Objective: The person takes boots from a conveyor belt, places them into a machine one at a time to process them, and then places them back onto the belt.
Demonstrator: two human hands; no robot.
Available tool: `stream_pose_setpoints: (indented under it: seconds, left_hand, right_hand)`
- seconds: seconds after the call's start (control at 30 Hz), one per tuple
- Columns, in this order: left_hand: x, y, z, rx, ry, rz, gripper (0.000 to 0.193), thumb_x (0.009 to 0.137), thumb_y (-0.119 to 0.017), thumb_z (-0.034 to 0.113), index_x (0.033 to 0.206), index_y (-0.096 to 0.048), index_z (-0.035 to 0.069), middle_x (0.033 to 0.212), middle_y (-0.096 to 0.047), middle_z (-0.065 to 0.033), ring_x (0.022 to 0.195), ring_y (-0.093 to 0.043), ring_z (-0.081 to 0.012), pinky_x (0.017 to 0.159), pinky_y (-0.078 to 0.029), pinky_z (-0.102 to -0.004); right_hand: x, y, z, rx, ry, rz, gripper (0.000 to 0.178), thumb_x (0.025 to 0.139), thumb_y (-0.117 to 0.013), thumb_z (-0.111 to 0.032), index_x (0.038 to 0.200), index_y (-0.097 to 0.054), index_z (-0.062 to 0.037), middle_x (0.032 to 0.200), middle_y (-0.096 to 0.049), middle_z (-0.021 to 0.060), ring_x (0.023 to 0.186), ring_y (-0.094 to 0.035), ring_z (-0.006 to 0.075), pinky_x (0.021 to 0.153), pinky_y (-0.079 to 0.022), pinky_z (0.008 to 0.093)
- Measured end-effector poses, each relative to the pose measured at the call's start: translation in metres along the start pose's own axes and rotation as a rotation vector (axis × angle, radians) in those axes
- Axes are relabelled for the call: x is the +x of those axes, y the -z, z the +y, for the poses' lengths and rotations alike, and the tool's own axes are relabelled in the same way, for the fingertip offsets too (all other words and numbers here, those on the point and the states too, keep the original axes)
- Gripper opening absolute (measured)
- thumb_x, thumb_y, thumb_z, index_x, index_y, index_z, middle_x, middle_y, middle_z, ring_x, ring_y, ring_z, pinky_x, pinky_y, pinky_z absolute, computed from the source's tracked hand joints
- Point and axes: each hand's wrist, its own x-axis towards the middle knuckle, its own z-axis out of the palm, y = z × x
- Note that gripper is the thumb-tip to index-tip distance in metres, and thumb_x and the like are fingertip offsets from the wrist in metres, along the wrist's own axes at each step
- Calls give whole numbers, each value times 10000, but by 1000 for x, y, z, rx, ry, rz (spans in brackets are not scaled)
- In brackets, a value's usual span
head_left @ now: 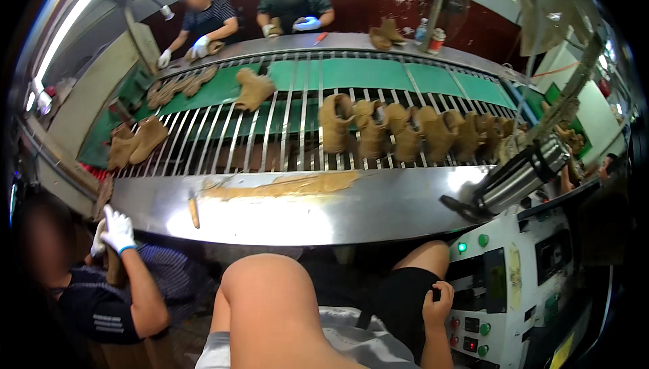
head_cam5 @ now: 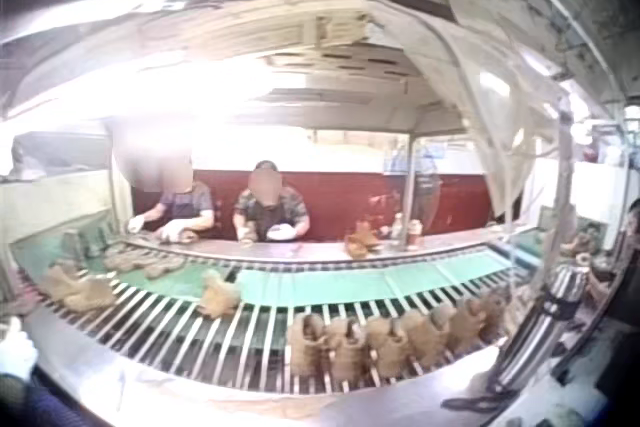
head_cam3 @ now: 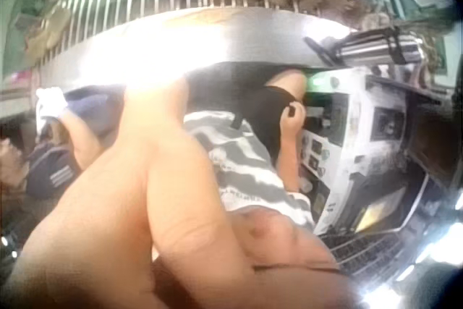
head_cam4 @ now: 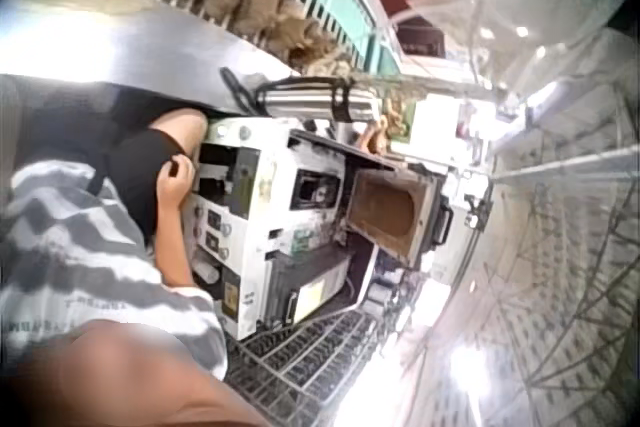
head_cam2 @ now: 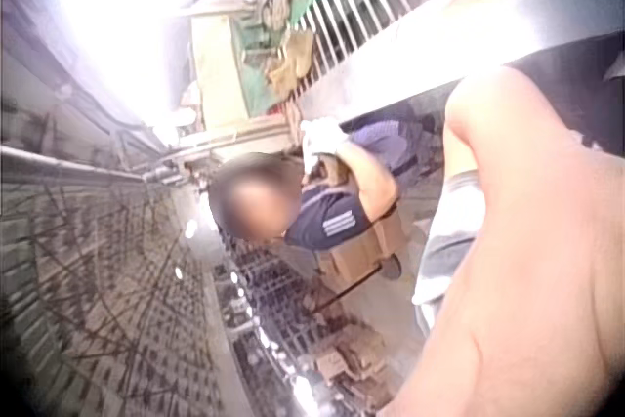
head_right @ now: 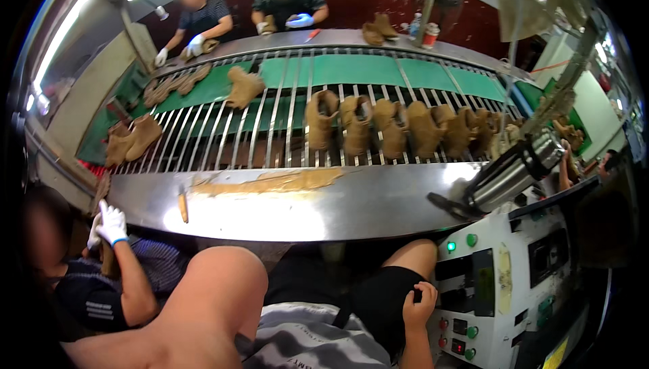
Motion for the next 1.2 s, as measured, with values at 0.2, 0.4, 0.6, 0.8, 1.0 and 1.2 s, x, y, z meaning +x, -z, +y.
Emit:
stream_pose_setpoints:
  seconds: [0.2,0.4,0.6,0.8,1.0,1.2]
  left_hand:
    - [-11,-1,24,74,-38,-10,287,900,-603,253,992,-600,-19,985,-600,-149,893,-555,-245,810,-441,-365]
    - [-13,8,29,109,-78,-21,237,892,-610,222,953,-610,-7,935,-608,-125,844,-555,-208,768,-445,-329]
    - [-23,44,26,183,-94,2,188,885,-616,191,914,-620,5,885,-617,-101,796,-555,-171,727,-449,-292]
    - [-44,117,13,387,-75,64,143,878,-623,160,874,-630,17,836,-626,-76,747,-554,-133,686,-454,-256]
    - [-189,322,-69,825,644,893,142,901,-589,145,861,-627,14,817,-620,-51,718,-550,-108,665,-445,-248]
    - [-410,542,-116,990,1011,1539,279,903,-626,227,1096,-584,31,942,-632,-28,702,-578,-87,569,-445,-221]
  right_hand:
    - [-2,-40,0,-1,8,-107,148,718,-622,17,853,-575,-25,930,-590,130,922,-553,338,853,-450,415]
    - [9,-55,11,-93,-12,-155,95,720,-621,-2,805,-591,-32,905,-592,125,902,-554,329,835,-451,417]
    - [22,-72,21,-148,16,-171,77,716,-625,-19,779,-585,-37,859,-564,120,890,-541,335,822,-443,415]
    - [52,-128,36,-124,70,-147,64,716,-626,-27,759,-578,-28,845,-563,139,879,-537,349,804,-440,416]
    - [50,-84,53,-284,-87,-230,81,700,-596,15,742,-564,-46,860,-532,119,868,-518,334,786,-443,440]
    - [71,-101,73,-305,-109,-189,41,688,-559,-9,701,-527,-32,787,-501,135,808,-505,342,766,-425,439]
